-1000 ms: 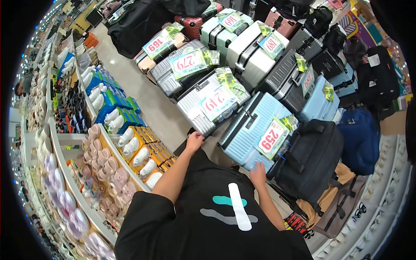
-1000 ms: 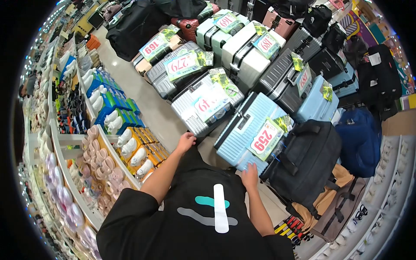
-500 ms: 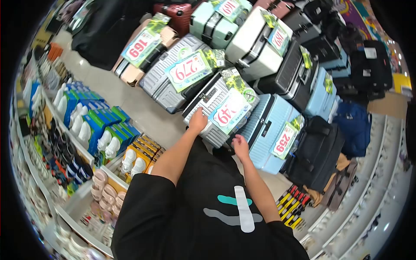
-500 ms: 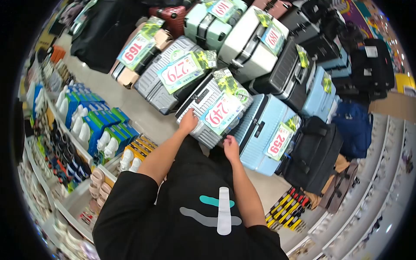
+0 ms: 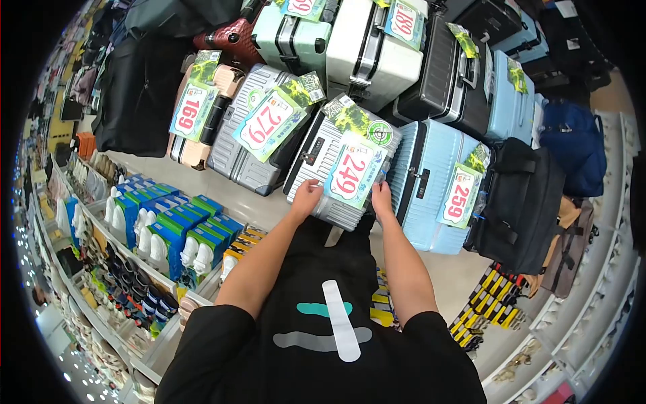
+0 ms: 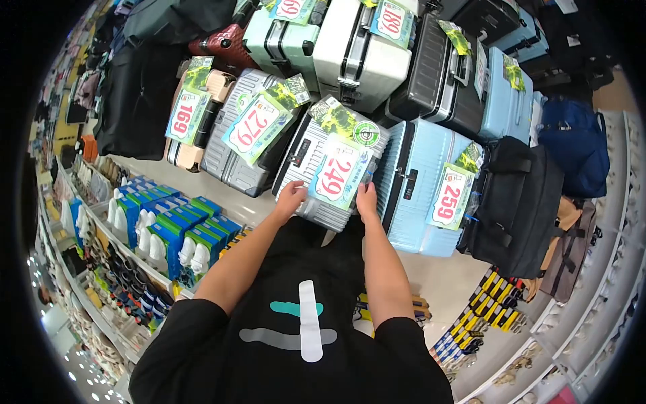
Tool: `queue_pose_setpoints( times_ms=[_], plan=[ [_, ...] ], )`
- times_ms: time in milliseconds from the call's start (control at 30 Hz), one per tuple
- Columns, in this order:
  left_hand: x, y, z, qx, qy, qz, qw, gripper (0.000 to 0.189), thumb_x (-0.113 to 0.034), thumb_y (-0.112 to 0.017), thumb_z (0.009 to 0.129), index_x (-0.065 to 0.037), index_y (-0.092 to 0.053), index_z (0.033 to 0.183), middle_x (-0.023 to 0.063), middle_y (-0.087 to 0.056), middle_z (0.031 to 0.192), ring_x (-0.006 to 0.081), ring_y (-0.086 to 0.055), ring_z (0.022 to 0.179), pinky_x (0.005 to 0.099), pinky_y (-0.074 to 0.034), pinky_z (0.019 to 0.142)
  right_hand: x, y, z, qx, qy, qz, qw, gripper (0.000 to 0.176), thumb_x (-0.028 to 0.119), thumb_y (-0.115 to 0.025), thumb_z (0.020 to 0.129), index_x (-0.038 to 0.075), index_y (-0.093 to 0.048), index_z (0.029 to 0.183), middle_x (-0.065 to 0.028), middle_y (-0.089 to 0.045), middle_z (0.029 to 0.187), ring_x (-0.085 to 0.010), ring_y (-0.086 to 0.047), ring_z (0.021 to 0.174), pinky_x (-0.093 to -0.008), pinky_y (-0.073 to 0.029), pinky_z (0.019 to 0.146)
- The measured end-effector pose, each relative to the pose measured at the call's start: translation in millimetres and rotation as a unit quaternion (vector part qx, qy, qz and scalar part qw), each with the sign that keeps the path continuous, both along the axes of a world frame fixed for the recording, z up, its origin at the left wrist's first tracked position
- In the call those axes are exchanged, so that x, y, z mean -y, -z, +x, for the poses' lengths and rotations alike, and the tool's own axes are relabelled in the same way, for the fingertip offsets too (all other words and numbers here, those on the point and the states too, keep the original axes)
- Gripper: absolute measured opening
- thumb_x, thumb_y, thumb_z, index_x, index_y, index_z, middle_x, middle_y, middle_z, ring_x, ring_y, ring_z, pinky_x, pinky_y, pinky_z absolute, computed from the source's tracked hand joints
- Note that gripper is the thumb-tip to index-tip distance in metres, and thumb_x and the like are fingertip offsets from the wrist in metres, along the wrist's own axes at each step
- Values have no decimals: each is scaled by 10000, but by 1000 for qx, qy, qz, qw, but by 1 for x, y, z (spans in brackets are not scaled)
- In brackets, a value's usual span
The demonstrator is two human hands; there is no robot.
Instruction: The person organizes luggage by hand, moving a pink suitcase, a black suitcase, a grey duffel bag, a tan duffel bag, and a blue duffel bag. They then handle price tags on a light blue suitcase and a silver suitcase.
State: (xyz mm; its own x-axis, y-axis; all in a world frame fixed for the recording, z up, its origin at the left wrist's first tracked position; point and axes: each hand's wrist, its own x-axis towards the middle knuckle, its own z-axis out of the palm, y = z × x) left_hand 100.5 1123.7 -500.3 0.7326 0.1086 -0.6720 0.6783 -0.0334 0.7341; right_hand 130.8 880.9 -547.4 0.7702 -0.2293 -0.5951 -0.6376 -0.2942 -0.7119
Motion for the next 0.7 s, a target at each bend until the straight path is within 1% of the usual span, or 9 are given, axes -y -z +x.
queue_pose_setpoints(
  times_ms=[67, 167, 233, 300, 367, 500, 567, 600, 700],
  plan=[
    [3, -20, 7, -29, 7, -26, 999, 417, -244, -592, 881, 35, -552, 1189, 49, -607, 927, 117, -559, 767, 253, -449, 690, 6, 8, -3, 14, 17, 81, 997, 308, 214, -491, 965, -37, -530, 1140, -118, -616, 1074, -186, -561, 961, -322, -438, 847],
    [7, -24, 12, -75, 21, -62, 995, 380, -310, -555, 914, 0, -598, 1130, 34, -605, 915, 113, -561, 758, 246, -439, 669, 12, 16, -2, -1, 14, 114, 993, 292, 205, -503, 972, -27, -535, 1147, -85, -612, 1074, -150, -546, 977, -305, -435, 845],
    [8, -23, 11, -90, 33, -69, 993, 370, -341, -534, 927, -20, -619, 1091, 29, -604, 903, 119, -572, 769, 251, -440, 671, 15, 9, -2, -15, 21, 139, 990, 298, 213, -511, 972, -23, -537, 1152, -78, -608, 1078, -150, -546, 983, -305, -434, 857],
    [12, -24, 10, -125, -26, -116, 985, 368, -379, -502, 932, -49, -614, 1052, 26, -622, 896, 145, -603, 806, 283, -450, 706, 16, -3, 1, -29, 25, 162, 986, 303, 220, -518, 973, -20, -538, 1156, -71, -604, 1082, -150, -546, 989, -305, -434, 869],
    [14, -27, 10, -130, -53, -161, 977, 369, -390, -485, 941, -55, -601, 1046, 33, -635, 902, 158, -612, 832, 302, -455, 727, 22, -5, -2, -49, 57, 257, 963, 306, 231, -521, 976, -6, -541, 1167, -64, -593, 1111, -145, -547, 996, -323, -443, 879],
    [15, -18, 1, -140, -93, -255, 952, 379, -398, -418, 977, -64, -561, 1083, 53, -665, 950, 169, -620, 882, 324, -456, 772, 33, 5, -7, -59, 61, 289, 954, 304, 241, -518, 980, 7, -542, 1174, -65, -584, 1131, -151, -552, 999, -337, -452, 890],
    [17, -18, -1, -146, -91, -266, 949, 364, -387, -374, 995, -81, -553, 1077, 52, -669, 958, 169, -615, 893, 332, -446, 801, 36, 8, -8, -71, 128, 367, 919, 288, 230, -501, 989, 16, -544, 1176, -60, -589, 1114, -150, -555, 988, -339, -461, 892],
    [17, -19, -2, -149, -86, -275, 946, 355, -376, -331, 1013, -98, -544, 1071, 52, -674, 966, 169, -609, 905, 340, -435, 830, 38, 9, -10, -75, 129, 366, 919, 288, 230, -501, 989, 16, -544, 1176, -60, -589, 1114, -150, -555, 988, -339, -461, 892],
    [18, -22, -3, -150, -88, -274, 946, 356, -355, -343, 1011, -83, -530, 1144, 64, -671, 974, 168, -606, 894, 336, -436, 823, 38, 13, -10, -66, 100, 334, 935, 282, 219, -492, 993, 17, -538, 1184, -54, -593, 1093, -156, -557, 961, -336, -469, 893]
  ],
)
